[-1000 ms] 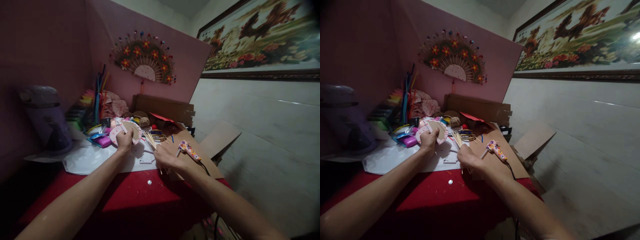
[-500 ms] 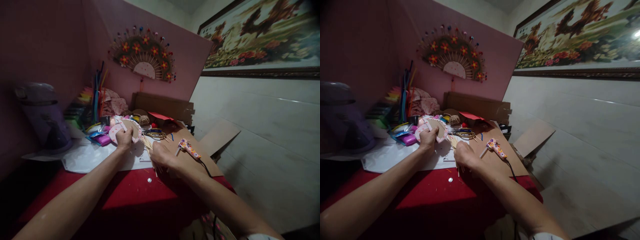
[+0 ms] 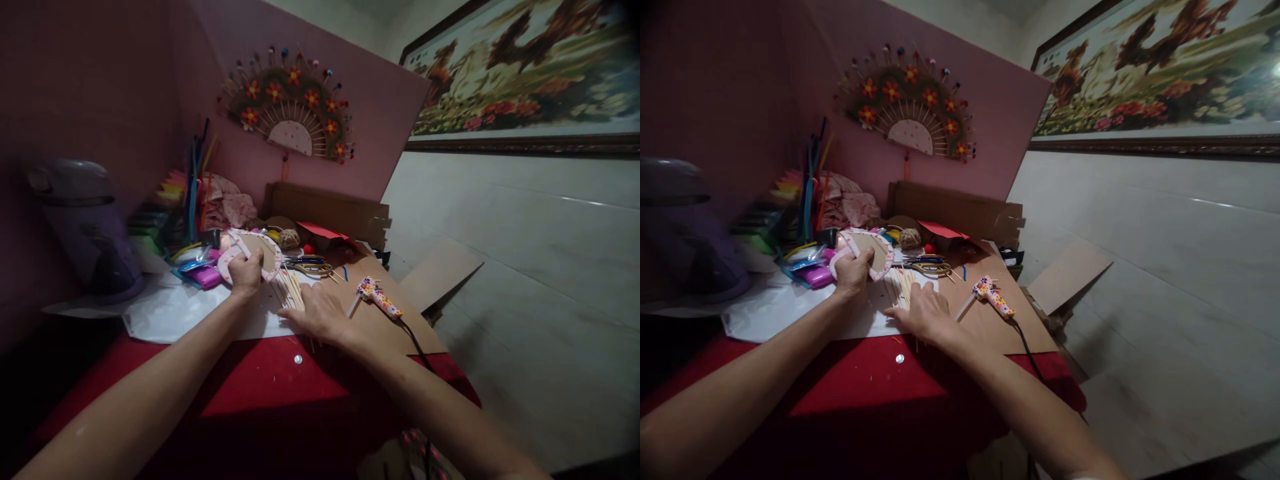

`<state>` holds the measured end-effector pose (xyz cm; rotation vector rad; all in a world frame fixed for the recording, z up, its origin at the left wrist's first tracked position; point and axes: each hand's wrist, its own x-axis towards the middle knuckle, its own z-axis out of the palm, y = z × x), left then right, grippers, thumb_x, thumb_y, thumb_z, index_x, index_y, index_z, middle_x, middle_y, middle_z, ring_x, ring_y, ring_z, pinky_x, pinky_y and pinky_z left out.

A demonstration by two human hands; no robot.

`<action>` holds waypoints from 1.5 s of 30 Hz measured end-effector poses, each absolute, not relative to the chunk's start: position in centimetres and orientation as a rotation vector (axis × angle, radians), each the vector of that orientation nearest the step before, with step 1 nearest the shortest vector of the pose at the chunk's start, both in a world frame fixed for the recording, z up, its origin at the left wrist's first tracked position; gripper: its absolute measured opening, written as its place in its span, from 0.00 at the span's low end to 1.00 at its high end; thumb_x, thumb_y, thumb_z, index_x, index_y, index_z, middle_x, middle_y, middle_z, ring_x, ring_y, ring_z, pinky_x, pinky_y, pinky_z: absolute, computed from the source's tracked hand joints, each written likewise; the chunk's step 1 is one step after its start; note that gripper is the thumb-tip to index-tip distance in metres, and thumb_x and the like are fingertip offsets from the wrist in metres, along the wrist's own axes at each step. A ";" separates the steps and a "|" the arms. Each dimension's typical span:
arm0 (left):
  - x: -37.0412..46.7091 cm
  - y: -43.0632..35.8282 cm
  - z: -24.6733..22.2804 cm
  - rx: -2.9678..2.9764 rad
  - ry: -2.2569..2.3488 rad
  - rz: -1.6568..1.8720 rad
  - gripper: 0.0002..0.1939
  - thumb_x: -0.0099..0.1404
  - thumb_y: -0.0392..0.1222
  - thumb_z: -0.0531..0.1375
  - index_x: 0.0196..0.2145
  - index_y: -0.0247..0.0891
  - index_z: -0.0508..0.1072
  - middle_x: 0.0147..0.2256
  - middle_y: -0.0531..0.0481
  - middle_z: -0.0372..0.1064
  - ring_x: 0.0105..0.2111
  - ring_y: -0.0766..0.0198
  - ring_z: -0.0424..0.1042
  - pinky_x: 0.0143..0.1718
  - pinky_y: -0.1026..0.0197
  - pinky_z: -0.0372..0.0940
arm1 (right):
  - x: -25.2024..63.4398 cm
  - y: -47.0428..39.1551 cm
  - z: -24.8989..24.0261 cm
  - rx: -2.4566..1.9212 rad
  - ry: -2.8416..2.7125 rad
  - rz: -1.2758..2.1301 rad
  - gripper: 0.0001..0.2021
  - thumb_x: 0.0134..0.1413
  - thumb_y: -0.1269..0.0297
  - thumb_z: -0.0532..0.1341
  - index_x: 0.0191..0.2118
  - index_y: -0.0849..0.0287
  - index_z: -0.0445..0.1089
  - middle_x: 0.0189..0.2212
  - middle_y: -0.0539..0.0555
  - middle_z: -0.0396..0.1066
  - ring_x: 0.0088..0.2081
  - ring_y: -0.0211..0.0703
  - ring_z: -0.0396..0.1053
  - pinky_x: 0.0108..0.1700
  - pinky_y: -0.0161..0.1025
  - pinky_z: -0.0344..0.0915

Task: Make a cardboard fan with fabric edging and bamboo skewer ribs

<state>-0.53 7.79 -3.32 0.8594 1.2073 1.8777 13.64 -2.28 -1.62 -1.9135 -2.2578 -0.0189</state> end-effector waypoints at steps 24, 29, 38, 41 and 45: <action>-0.3 7.4 -2.6 0.639 1.141 1.863 0.08 0.45 0.38 0.62 0.26 0.31 0.73 0.25 0.48 0.70 0.24 0.63 0.70 0.30 0.59 0.67 | 18.5 3.7 -1.5 -1.763 -2.041 0.173 0.18 0.58 0.56 0.50 0.29 0.58 0.74 0.26 0.52 0.74 0.29 0.39 0.68 0.27 0.33 0.53; -0.1 6.9 -2.5 0.593 1.119 1.840 0.07 0.49 0.40 0.61 0.24 0.32 0.72 0.23 0.49 0.70 0.22 0.65 0.68 0.25 0.62 0.65 | 19.5 4.5 -1.8 -1.733 -1.961 0.203 0.15 0.56 0.56 0.53 0.32 0.57 0.74 0.25 0.51 0.74 0.28 0.39 0.69 0.27 0.32 0.55; -0.1 7.0 -3.1 0.573 1.077 1.811 0.11 0.53 0.45 0.59 0.24 0.32 0.72 0.24 0.48 0.70 0.23 0.65 0.68 0.26 0.63 0.64 | 19.8 2.0 -1.9 -1.706 -1.962 0.178 0.15 0.56 0.58 0.54 0.26 0.58 0.73 0.25 0.53 0.74 0.29 0.40 0.69 0.30 0.33 0.56; -0.2 7.2 -3.5 0.583 1.113 1.792 0.12 0.52 0.46 0.60 0.25 0.32 0.72 0.24 0.49 0.70 0.22 0.66 0.67 0.27 0.63 0.63 | 19.2 1.4 -1.8 -1.704 -2.065 0.163 0.12 0.55 0.60 0.56 0.28 0.57 0.73 0.28 0.53 0.75 0.31 0.40 0.69 0.32 0.33 0.56; -0.3 7.4 -3.9 0.610 1.133 1.773 0.13 0.51 0.48 0.61 0.25 0.33 0.72 0.23 0.49 0.69 0.22 0.65 0.67 0.27 0.62 0.63 | 18.5 1.1 -2.1 -1.731 -2.148 0.075 0.09 0.55 0.61 0.57 0.31 0.56 0.73 0.32 0.52 0.75 0.34 0.41 0.69 0.34 0.35 0.56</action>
